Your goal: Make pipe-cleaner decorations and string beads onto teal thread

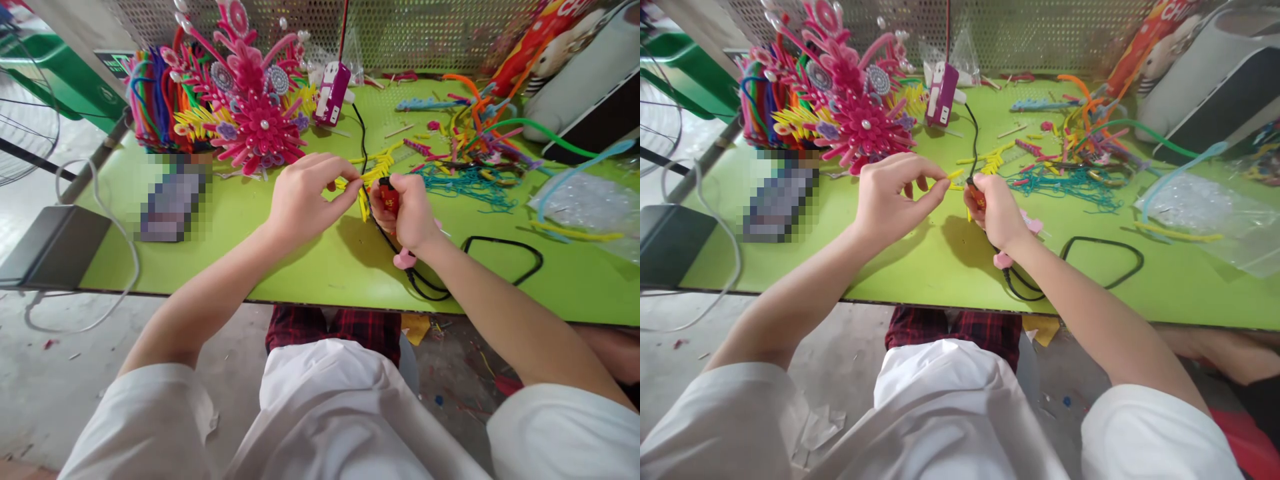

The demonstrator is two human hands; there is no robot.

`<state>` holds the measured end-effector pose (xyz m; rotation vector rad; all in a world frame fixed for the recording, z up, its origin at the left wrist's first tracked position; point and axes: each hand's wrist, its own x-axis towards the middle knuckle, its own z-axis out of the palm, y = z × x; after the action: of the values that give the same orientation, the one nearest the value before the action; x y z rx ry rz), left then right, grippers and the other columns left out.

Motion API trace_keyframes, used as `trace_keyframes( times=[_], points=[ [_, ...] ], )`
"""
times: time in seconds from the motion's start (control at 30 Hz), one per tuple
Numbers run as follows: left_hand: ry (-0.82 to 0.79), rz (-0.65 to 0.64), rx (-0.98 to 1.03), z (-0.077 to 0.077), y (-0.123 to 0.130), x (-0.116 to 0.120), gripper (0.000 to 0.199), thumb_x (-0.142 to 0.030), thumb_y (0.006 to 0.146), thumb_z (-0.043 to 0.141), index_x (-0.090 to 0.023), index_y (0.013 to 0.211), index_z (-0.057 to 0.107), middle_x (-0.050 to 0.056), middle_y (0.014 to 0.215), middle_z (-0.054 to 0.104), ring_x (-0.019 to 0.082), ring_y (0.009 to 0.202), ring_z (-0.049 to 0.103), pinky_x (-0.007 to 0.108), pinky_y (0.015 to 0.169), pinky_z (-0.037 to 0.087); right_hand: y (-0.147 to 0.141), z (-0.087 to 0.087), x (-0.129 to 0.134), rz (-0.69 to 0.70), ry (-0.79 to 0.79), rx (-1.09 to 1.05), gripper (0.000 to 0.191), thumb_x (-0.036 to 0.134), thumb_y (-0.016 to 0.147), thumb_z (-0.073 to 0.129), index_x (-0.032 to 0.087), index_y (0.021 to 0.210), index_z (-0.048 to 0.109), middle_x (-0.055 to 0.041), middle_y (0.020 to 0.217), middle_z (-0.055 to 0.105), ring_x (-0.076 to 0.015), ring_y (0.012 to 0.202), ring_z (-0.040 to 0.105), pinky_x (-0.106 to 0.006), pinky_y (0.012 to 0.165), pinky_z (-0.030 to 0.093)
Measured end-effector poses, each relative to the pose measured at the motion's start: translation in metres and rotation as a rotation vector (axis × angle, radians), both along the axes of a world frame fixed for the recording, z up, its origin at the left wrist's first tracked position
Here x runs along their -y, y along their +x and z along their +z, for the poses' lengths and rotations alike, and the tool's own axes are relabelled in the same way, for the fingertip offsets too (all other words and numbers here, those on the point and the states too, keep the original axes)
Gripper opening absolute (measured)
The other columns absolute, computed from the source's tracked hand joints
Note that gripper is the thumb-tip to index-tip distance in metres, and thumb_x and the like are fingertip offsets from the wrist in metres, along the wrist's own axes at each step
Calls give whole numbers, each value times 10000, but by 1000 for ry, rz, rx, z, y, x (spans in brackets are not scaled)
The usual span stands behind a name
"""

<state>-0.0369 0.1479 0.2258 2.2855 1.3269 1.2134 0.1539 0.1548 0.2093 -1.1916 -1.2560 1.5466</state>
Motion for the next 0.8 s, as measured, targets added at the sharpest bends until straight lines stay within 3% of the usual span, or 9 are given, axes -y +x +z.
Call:
trace_keyframes(
  times=[0.13, 0.37, 0.57, 0.67, 0.8],
  points=[
    [-63, -21, 65, -2, 0, -1, 78, -326, 940, 721, -257, 918, 750, 55, 920, 756, 215, 981, 686, 351, 948, 555, 3, -5, 1, 65, 146, 81, 551, 690, 962, 436, 234, 655, 403, 13, 566, 233, -137, 514, 261, -355, 531, 154],
    [-39, -12, 22, -1, 0, 1, 107, -306, 958, 682, -268, 903, 766, 54, 919, 780, 212, 930, 685, 333, 844, 542, 10, -20, -1, 77, 279, 121, 466, 590, 1007, 424, 232, 711, 383, -18, 619, 297, -173, 593, 321, -347, 556, 187],
    [-2, -10, -20, -1, 0, 1, 126, -284, 962, 661, -266, 895, 766, 51, 912, 790, 208, 890, 688, 343, 844, 534, 6, -10, 1, 61, 180, 28, 437, 565, 991, 447, 234, 708, 406, 7, 574, 253, -143, 528, 220, -329, 519, 125],
    [-2, -14, 22, -1, 0, 0, 88, -254, 930, 695, -267, 883, 767, 46, 893, 778, 206, 886, 690, 341, 837, 531, 3, -1, 1, 45, 94, -48, 517, 666, 957, 439, 236, 671, 413, 36, 538, 196, -115, 479, 135, -324, 491, 84],
    [-28, 11, 31, -1, 0, -1, 69, -266, 917, 708, -273, 884, 767, 42, 883, 772, 207, 878, 680, 342, 832, 537, 2, 2, 0, 21, 87, -65, 550, 724, 910, 459, 240, 652, 417, 46, 506, 203, -109, 442, 123, -319, 469, 67]
  ],
)
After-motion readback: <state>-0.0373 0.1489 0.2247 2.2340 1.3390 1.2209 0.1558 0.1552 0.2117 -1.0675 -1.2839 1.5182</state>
